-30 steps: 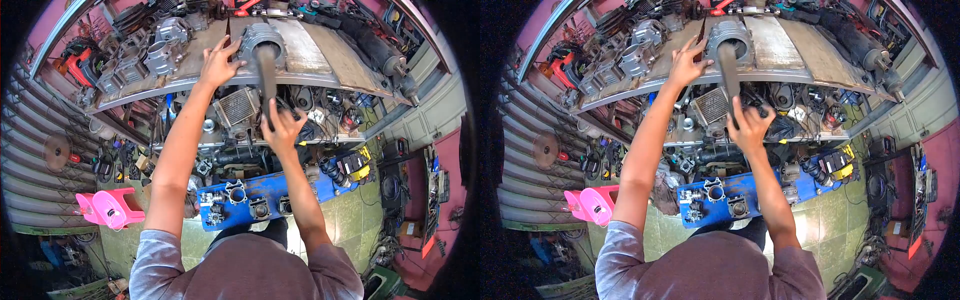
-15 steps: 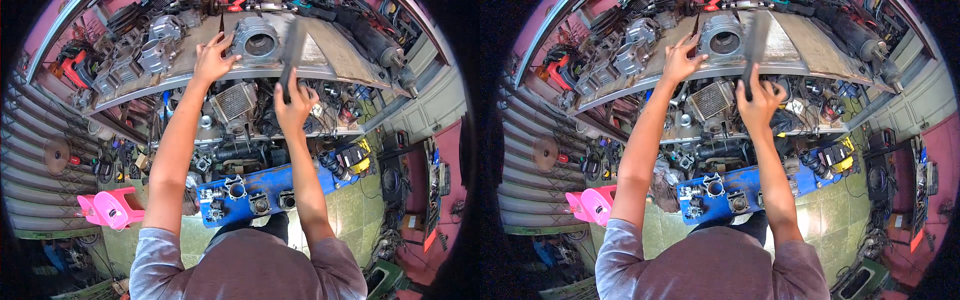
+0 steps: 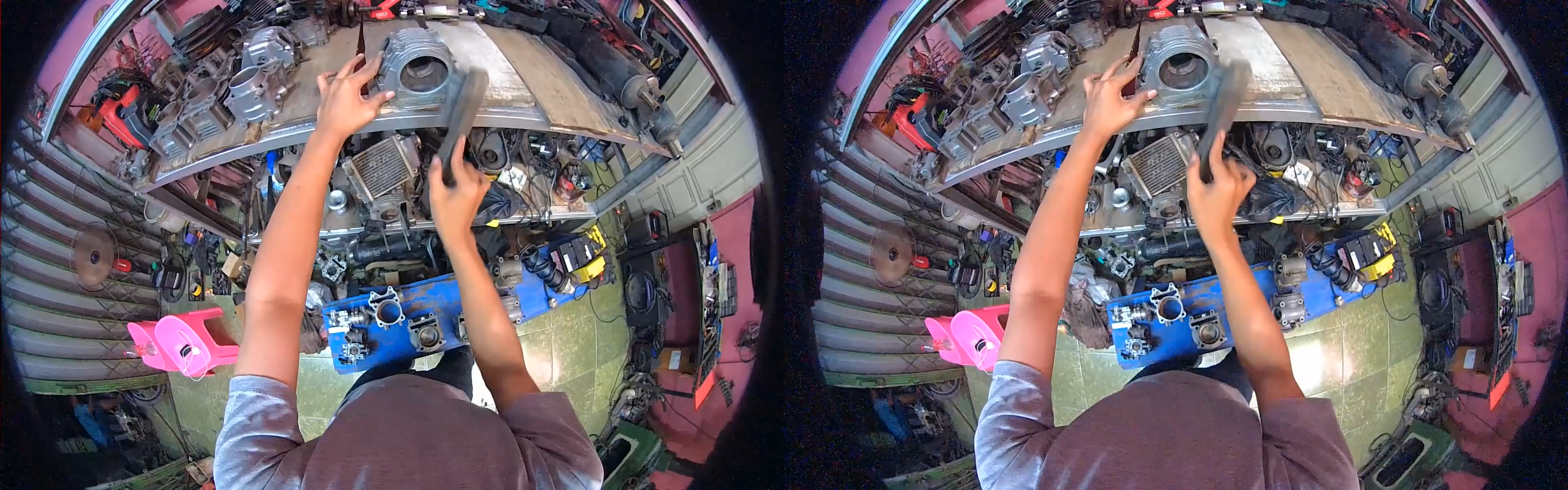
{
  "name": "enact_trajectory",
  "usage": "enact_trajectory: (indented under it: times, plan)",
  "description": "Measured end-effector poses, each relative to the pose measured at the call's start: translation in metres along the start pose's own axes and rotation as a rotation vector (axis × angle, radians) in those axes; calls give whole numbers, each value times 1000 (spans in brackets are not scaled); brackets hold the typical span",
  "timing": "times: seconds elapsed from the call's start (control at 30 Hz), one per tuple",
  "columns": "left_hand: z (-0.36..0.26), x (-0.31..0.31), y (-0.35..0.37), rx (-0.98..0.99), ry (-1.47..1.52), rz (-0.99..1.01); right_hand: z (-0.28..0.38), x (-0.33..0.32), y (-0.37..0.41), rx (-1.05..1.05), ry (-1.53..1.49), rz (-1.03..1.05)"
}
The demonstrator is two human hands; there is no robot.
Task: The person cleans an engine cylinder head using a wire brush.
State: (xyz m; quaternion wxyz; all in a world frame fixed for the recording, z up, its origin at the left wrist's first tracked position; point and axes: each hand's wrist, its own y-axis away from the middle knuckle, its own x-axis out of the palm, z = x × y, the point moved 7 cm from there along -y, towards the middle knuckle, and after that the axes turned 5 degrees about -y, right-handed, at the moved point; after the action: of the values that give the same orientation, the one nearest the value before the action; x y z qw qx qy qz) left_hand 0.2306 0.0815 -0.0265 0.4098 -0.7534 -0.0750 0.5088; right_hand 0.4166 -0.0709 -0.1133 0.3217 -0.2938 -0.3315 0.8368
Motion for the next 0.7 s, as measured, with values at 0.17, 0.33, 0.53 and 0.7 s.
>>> enact_trajectory:
  times: [0.17, 0.33, 0.53, 0.7]
  plan:
    - [2, 1, -3, 19, 9, 1, 9, -21, 31, -88, -41, 61]
    - [1, 1, -2, 21, 14, 12, 21, -6, 9, -382, 170, 77]
    - [2, 0, -2, 0, 16, 11, 16, -16, 27, -367, 92, 141]
    - [0, 0, -1, 10, -32, 8, 29, 8, 5, -413, 109, 92]
